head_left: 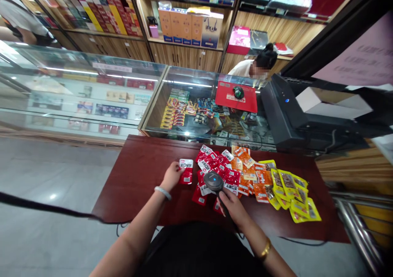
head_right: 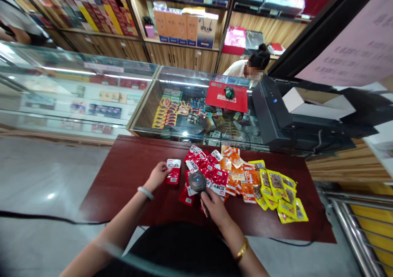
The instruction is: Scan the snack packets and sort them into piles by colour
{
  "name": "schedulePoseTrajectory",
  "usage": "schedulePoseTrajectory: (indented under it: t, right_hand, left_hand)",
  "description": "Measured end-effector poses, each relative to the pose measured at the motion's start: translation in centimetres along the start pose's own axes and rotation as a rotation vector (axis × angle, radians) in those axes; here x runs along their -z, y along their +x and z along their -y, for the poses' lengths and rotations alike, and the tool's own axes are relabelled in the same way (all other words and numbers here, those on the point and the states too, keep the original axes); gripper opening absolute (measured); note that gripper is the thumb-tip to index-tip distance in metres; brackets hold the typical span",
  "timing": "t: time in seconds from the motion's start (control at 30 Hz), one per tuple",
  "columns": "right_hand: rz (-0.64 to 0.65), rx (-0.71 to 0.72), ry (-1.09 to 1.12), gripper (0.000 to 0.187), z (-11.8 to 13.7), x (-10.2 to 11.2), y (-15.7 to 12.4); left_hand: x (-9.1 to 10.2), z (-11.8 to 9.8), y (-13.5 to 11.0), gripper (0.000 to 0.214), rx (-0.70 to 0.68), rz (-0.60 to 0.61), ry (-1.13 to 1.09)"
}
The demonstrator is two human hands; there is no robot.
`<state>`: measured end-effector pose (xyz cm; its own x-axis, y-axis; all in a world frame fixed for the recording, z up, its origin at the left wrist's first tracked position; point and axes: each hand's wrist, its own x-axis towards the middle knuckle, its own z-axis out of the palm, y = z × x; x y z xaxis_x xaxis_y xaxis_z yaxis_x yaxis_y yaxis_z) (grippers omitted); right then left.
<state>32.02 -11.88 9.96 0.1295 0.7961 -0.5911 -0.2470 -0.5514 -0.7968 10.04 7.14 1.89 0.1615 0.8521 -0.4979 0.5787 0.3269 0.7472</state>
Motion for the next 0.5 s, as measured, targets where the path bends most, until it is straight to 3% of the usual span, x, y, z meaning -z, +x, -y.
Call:
schedulePoseTrajectory:
  t: [0.1, 0.2, 0.5]
  right_hand:
    - [-0.056, -0.019, 0.004, 0.054, 0.2, 0.8, -1.0]
    - [-0.075, -0.003, 0.011, 0.053, 0.3, 1.5, -1.8]
    - [-0.053, -0.042, 0.065, 0.052, -0.2, 2.6, -3.0]
  left_hand:
    - [-4.1, -1.3, -0.4, 0.021, -0.092, 0.085, -0.199]
    - [-6.6, -2.6, -0.4, 0.026, -0.124, 0.118, -0.257]
    - [-9.6, -5.6, -0.1, 0.031, -0.049, 0.191, -0.524]
